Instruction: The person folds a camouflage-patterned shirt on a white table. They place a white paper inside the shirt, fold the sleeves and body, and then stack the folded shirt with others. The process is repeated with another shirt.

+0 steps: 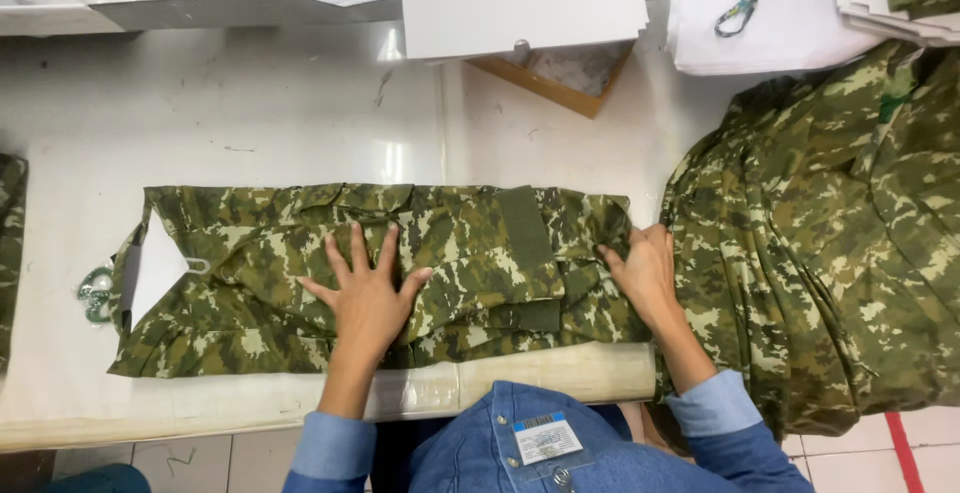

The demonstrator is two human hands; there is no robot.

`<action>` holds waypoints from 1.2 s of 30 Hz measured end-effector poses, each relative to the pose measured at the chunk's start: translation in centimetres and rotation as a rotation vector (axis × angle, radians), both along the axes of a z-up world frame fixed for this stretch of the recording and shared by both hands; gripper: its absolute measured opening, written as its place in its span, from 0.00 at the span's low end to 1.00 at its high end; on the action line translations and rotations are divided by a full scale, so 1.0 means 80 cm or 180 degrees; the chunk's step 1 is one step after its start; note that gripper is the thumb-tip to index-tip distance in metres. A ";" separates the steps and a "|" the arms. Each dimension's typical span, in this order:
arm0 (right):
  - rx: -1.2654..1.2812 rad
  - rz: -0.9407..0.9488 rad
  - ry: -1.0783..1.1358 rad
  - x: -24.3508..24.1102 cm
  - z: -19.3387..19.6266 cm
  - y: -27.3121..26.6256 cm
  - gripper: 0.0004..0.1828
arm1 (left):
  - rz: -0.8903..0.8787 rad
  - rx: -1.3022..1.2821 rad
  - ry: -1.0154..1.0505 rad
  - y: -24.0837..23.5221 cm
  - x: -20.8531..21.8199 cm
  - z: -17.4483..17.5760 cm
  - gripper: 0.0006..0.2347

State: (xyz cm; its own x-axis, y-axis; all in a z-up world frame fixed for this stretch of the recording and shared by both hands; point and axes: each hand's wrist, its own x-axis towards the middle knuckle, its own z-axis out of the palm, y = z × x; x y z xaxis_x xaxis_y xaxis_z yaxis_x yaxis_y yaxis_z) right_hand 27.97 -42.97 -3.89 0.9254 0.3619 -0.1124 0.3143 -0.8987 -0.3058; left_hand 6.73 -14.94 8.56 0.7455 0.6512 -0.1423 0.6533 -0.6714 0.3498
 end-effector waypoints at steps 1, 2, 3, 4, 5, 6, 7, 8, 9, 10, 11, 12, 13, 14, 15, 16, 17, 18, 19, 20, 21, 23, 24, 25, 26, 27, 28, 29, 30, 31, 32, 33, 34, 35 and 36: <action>0.0074 -0.0029 0.0018 -0.007 0.011 0.000 0.25 | -0.0151 0.0061 0.0124 -0.005 0.001 -0.018 0.24; 0.0156 -0.0067 0.0028 -0.013 0.022 0.001 0.23 | -0.0311 0.0131 0.0240 -0.009 0.005 -0.036 0.26; 0.0160 -0.0072 0.0008 -0.029 0.062 0.010 0.23 | -0.0316 0.0136 0.0221 -0.009 0.005 -0.039 0.26; 0.0549 -0.0282 0.0567 -0.045 0.102 0.020 0.29 | -0.0337 0.0106 0.0236 -0.008 0.004 -0.042 0.26; 0.0939 -0.0488 0.1127 -0.063 0.142 0.031 0.37 | -0.0359 0.0077 0.0251 -0.006 0.004 -0.045 0.26; 0.0901 -0.0451 0.1163 -0.063 0.132 0.027 0.37 | -0.0314 0.0045 0.0282 -0.002 0.004 -0.058 0.26; 0.1596 -0.1021 0.1604 -0.064 0.122 0.023 0.42 | -0.0425 0.0146 0.0145 0.004 0.003 -0.073 0.27; 0.2301 -0.1566 0.2043 -0.060 0.112 0.025 0.47 | -0.0505 0.0275 -0.0006 0.013 0.002 -0.085 0.27; 0.2267 -0.1502 0.2081 -0.063 0.101 0.019 0.47 | -0.0430 0.0269 0.0012 0.016 0.001 -0.088 0.27; 0.2352 -0.1395 0.2251 -0.065 0.090 0.013 0.40 | -0.0517 0.0305 -0.0014 0.020 0.002 -0.090 0.28; 0.2434 -0.1288 0.2424 -0.066 0.079 0.008 0.32 | -0.0604 0.0340 -0.0039 0.024 0.002 -0.092 0.28; 0.2404 -0.1245 0.2454 -0.069 0.083 0.009 0.32 | -0.0549 0.0333 -0.0023 0.027 0.002 -0.092 0.28; 0.2310 -0.1055 0.2323 -0.072 0.087 0.010 0.31 | -0.0601 0.0296 0.0026 0.030 0.001 -0.091 0.28; 0.2247 -0.0870 0.2167 -0.072 0.091 0.012 0.31 | -0.0675 0.0279 0.0054 0.036 0.006 -0.089 0.27; 0.2248 -0.0834 0.2171 -0.071 0.066 -0.004 0.31 | -0.0643 0.0291 0.0048 0.038 0.004 -0.088 0.27; 0.2649 -0.0885 0.2163 -0.064 0.041 -0.019 0.30 | -0.0770 0.0273 0.0052 0.040 0.005 -0.087 0.27; 0.3051 -0.0934 0.2156 -0.057 0.016 -0.033 0.28 | -0.0897 0.0255 0.0056 0.042 0.006 -0.087 0.27; 0.3028 -0.0906 0.2171 -0.053 -0.008 -0.053 0.28 | -0.0861 0.0245 0.0057 0.034 0.005 -0.082 0.27; 0.3609 -0.1033 0.2179 -0.049 -0.033 -0.072 0.25 | -0.1111 0.0155 0.0208 0.026 0.005 -0.079 0.23; 0.4192 -0.1174 0.2174 -0.046 -0.058 -0.093 0.22 | -0.1370 0.0061 0.0359 0.017 0.005 -0.076 0.26; 0.4171 -0.1158 0.2193 -0.055 0.029 -0.020 0.22 | -0.1344 0.0048 0.0361 0.002 -0.001 -0.104 0.26; 0.4752 -0.0766 0.2192 -0.123 0.214 0.059 0.36 | -0.1939 -0.0853 -0.0118 -0.026 -0.009 -0.157 0.28; 0.4744 -0.0761 0.2203 -0.126 0.225 0.090 0.36 | -0.1926 -0.0858 -0.0117 -0.035 -0.017 -0.128 0.28; 0.5013 -0.0604 0.2268 -0.128 0.236 0.120 0.32 | -0.1004 -0.1924 -0.0375 -0.044 -0.025 -0.098 0.27; 0.5282 -0.0442 0.2327 -0.129 0.247 0.149 0.28 | -0.0038 -0.2947 -0.0632 -0.053 -0.032 -0.068 0.27; 0.5275 -0.0438 0.2332 -0.135 0.256 0.188 0.28 | -0.0031 -0.2951 -0.0636 -0.044 -0.056 -0.098 0.27; 0.5105 -0.0288 0.2508 -0.139 0.266 0.227 0.39 | 0.1092 -0.3166 -0.1223 -0.033 -0.078 -0.129 0.27; 0.4930 -0.0140 0.2680 -0.143 0.275 0.266 0.53 | 0.2232 -0.3308 -0.1805 -0.024 -0.100 -0.159 0.27; 0.4929 -0.0122 0.2690 -0.146 0.270 0.295 0.53 | 0.2241 -0.3299 -0.1819 -0.025 -0.101 -0.131 0.27; 0.4449 -0.0085 0.2941 -0.150 0.265 0.324 0.51 | 0.2580 -0.2860 -0.2519 -0.027 -0.102 -0.102 0.22; 0.3947 -0.0037 0.3191 -0.156 0.260 0.353 0.49 | 0.2926 -0.2365 -0.3202 -0.030 -0.106 -0.073 0.19; 0.3933 -0.0008 0.3217 -0.145 0.209 0.370 0.49 | 0.2957 -0.2343 -0.3218 -0.032 -0.110 -0.073 0.19; 0.3539 0.0303 0.3436 -0.135 0.157 0.389 0.39 | 0.2898 -0.2203 -0.3089 -0.033 -0.116 -0.073 0.20; 0.3132 0.0609 0.3635 -0.127 0.106 0.409 0.30 | 0.2839 -0.2064 -0.2959 -0.033 -0.121 -0.071 0.22; 0.3156 0.0670 0.3633 -0.116 0.112 0.405 0.30 | 0.2834 -0.2019 -0.3006 -0.034 -0.128 -0.074 0.22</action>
State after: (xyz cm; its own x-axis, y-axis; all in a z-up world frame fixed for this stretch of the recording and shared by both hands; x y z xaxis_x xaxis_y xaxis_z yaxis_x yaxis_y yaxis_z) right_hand 18.65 -10.59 5.11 0.4387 0.8284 -0.3484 -0.4073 -0.1624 -0.8988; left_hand -3.49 -17.64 2.61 0.1106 0.9562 -0.2710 0.1247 0.2571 0.9583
